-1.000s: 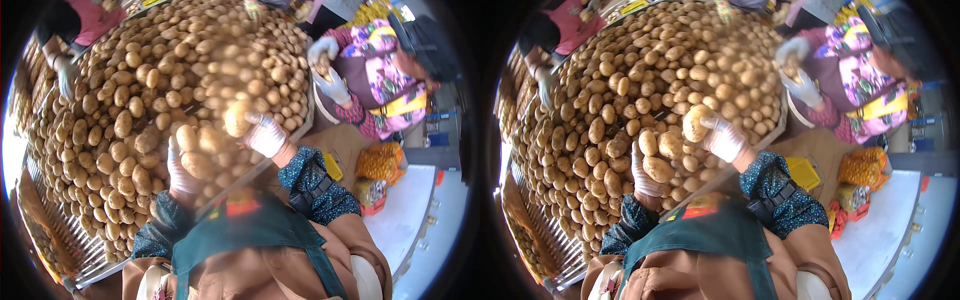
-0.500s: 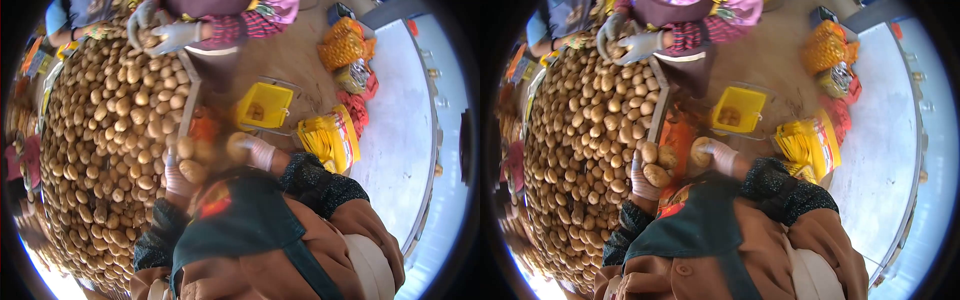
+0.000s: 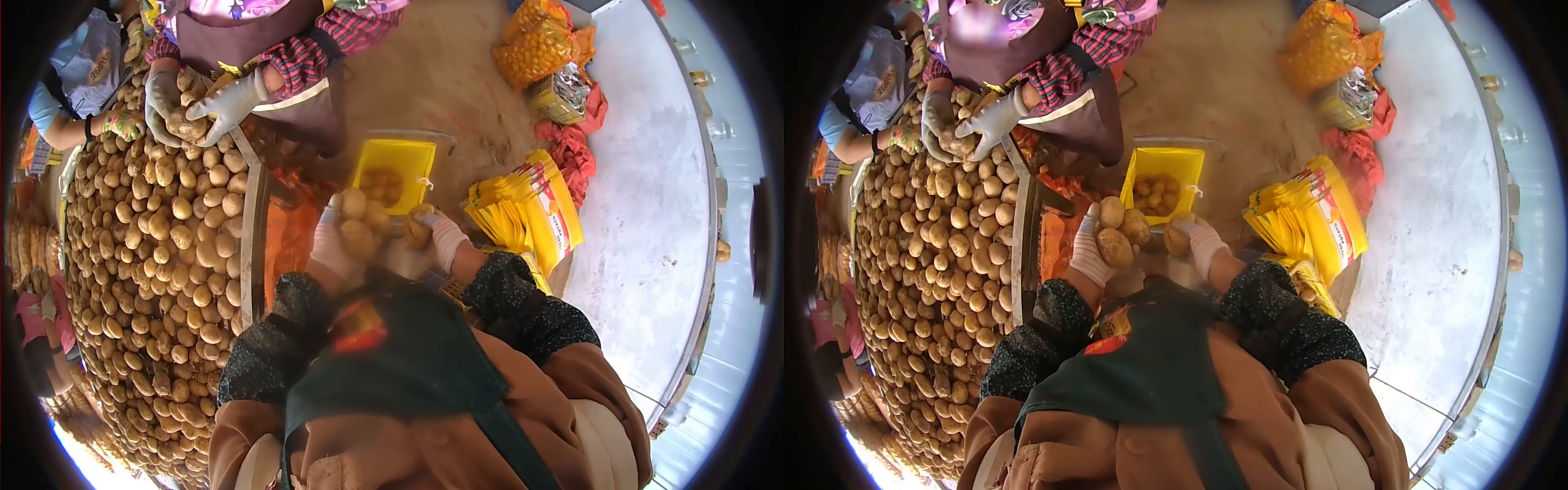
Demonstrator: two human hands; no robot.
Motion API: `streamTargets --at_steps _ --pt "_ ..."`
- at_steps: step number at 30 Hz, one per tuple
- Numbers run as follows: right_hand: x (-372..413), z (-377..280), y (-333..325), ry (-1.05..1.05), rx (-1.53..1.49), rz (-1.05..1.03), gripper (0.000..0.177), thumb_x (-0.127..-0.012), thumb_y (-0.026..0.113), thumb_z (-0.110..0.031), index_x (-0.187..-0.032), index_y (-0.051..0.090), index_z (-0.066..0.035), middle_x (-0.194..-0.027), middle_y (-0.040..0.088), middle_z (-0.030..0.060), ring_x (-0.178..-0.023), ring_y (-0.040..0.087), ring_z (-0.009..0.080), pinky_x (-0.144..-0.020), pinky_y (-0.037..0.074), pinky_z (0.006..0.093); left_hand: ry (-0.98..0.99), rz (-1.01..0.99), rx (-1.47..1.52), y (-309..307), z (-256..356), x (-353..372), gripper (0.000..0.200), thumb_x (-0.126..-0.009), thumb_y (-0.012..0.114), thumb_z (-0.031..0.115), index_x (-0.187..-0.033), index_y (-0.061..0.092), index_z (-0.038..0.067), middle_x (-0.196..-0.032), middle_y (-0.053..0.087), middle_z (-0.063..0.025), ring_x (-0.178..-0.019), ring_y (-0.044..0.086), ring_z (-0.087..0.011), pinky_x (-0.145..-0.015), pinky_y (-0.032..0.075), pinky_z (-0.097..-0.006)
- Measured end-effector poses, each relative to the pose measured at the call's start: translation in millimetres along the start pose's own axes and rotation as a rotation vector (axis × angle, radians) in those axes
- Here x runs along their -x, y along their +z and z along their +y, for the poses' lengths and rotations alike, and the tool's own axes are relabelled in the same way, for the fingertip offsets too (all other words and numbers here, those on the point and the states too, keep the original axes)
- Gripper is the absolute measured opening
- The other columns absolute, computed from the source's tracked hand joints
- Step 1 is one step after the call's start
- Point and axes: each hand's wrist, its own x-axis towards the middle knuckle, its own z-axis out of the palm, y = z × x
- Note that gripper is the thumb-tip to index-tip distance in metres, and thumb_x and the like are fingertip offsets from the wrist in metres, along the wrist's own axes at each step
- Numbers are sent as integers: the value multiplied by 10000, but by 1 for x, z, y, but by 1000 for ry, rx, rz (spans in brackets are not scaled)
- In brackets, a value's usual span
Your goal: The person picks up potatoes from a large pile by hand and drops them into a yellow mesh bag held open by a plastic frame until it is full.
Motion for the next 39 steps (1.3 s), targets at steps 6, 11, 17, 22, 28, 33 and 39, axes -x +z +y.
streamTargets --at_steps 6,11,17,22,28,33,39 --pt "-23 -34 24 60 -78 189 296 -947 593 -158 -1233 526 -119 -1129 576 121 -1029 594 310 -820 529 489 -314 -81 601 -41 1 -86 575 -945 497 615 -1325 507 184 -1272 585 -122 -1124 562 -351 -886 489 -538" --pt "-16 -33 16 171 171 -56 329 -1003 463 -222 -1299 499 -83 -1304 559 138 -1150 578 325 -885 518 482 103 252 -621 12 11 -6 517 -973 535 477 -1325 506 101 -1261 589 -102 -1111 570 -308 -913 495 -519" --pt "13 -22 85 189 531 -289 200 -979 572 -233 -1060 639 -62 -951 683 70 -822 674 221 -675 577 354 468 333 -638 -104 34 81 319 -975 584 285 -1214 609 75 -1070 670 -98 -961 642 -248 -804 541 -427" --pt "17 -4 178 -57 794 -462 232 -954 661 -278 -992 689 -51 -895 714 67 -782 676 161 -643 565 300 660 444 -138 -89 51 208 328 -966 605 230 -1224 607 27 -1051 693 -116 -889 677 -233 -763 565 -387" --pt "17 55 274 -742 1250 -856 224 -913 691 -140 -1073 653 13 -954 701 133 -881 671 222 -830 535 331 1042 721 -310 -147 64 288 422 -918 652 242 -1267 594 13 -1100 651 -86 -955 619 -169 -768 514 -315" --pt "48 106 369 -1092 1506 -1175 248 -842 708 -116 -1062 666 -8 -1053 680 174 -1000 638 362 -886 519 408 1175 768 -59 -185 68 345 424 -940 677 222 -1300 583 21 -1085 665 -52 -905 619 -149 -758 521 -286" --pt "57 197 496 -1350 1456 -1562 246 -845 675 -154 -1060 662 -36 -1097 678 167 -1067 620 351 -969 491 420 1216 814 -81 -206 64 386 362 -948 664 197 -1268 603 39 -1039 685 -36 -827 649 -108 -671 542 -253"
